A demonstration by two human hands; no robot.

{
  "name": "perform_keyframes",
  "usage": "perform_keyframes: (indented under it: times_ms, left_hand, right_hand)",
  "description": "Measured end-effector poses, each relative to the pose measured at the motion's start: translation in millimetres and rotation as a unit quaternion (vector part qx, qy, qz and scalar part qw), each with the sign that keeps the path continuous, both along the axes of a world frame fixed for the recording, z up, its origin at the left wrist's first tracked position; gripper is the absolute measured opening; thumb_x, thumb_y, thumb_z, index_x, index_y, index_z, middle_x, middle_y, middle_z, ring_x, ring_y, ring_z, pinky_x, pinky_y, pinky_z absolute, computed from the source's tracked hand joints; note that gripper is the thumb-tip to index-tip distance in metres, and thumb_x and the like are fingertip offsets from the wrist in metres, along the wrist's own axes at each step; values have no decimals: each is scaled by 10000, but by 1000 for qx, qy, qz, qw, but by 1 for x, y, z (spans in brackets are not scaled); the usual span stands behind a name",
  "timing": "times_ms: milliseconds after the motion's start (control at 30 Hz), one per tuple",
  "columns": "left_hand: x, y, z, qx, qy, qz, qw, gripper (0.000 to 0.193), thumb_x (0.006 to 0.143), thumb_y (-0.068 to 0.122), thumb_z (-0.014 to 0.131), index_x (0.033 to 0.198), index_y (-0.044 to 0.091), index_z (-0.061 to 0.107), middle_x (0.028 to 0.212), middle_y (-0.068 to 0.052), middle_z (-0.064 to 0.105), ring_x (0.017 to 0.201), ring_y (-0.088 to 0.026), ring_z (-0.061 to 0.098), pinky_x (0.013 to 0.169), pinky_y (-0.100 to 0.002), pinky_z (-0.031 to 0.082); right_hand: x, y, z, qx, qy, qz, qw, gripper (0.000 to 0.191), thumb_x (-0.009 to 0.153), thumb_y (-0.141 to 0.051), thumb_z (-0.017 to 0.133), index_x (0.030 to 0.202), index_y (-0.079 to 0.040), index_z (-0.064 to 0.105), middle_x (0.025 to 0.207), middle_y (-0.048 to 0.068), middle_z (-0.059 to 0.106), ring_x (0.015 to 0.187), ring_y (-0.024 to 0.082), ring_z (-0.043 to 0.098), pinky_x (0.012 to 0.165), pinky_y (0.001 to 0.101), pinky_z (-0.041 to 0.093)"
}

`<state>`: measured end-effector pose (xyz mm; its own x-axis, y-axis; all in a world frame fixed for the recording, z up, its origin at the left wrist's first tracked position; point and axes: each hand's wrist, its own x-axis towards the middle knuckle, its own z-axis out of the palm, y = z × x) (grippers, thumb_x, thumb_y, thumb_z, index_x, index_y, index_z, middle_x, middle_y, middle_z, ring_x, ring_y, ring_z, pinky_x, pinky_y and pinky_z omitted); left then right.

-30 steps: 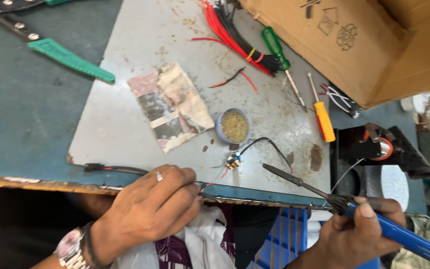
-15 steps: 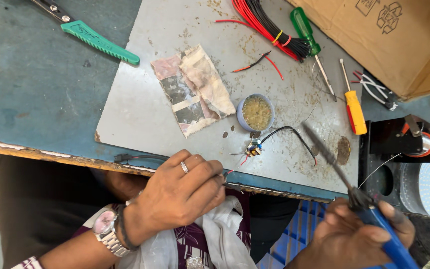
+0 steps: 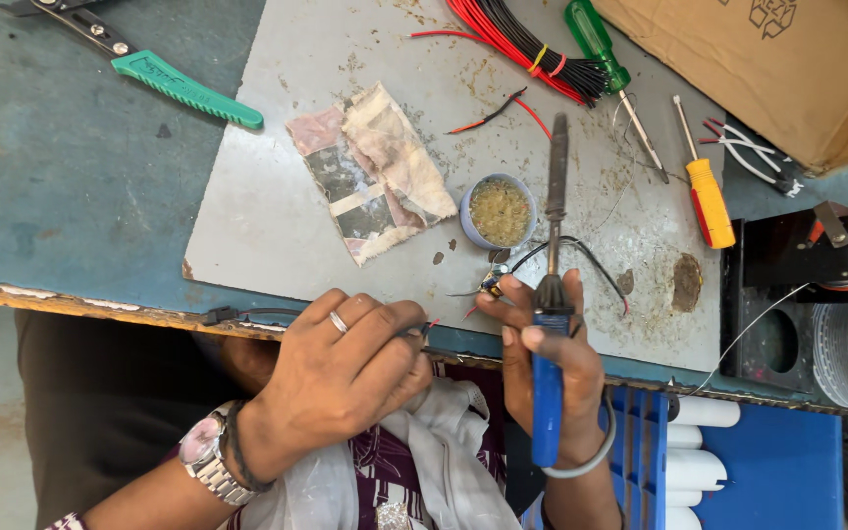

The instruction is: The person solders wires to a small electronic component using a soldering iron and solder wire. They apply flux from a small container, heat the connection points, and add solder to secure the wires to the component.

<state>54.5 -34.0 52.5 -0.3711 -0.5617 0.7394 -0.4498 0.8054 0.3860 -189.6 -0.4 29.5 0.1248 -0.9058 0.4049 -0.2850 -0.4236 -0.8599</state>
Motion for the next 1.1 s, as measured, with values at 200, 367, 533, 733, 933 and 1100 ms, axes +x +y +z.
perform_keyframes:
  times_ms: [200,367,533,733,933,1100]
  left_hand:
    - [2,3,0,30,5,-23,999,212,807,88,805,899,17,628,1027,-133,667,765,-219,618,674,-364,508]
    - [0,3,-2,56,-2,-29,998,226,845,122,785,992,-3,667,1022,-121,655,750,-232,643,708,-358,541]
    - [-3,3,-3,57,-25,-30,998,267,858,183,782,1028,6,677,1059,-126,675,686,-218,651,681,-349,542]
    - [-3,3,-4,55,-53,-13,997,237,848,198,782,943,34,640,1094,-128,706,676,-202,663,639,-347,532]
    - [-1,0,-6,48,-71,-17,996,231,856,187,769,908,32,606,1138,-152,704,770,-212,691,668,-366,538]
    - [0,-1,-3,48,-62,-26,997,213,856,170,758,909,19,616,1135,-169,707,799,-219,697,693,-364,552]
  right_hand:
    - [10,3,17,-169,292,-55,940,460,954,106,657,1218,-184,416,1217,158,728,1174,274,727,1233,535,340]
    - [13,0,24,-151,299,-37,942,478,900,114,663,1208,-173,438,1231,193,714,1142,301,741,1168,515,450]
    - [20,-5,12,-121,199,-50,971,476,957,150,613,1254,-160,406,1304,268,659,1151,317,749,971,384,635]
    - [34,-1,6,-107,155,-49,981,458,982,152,562,1280,-136,366,1308,301,631,1260,348,677,1075,419,578]
    - [38,3,3,-69,135,-49,987,450,987,161,529,1283,-142,375,1270,290,682,1394,407,565,1205,470,461]
    - [38,6,-3,-35,73,-32,996,477,973,188,505,1291,-144,379,1478,360,487,1275,368,672,1066,429,592]
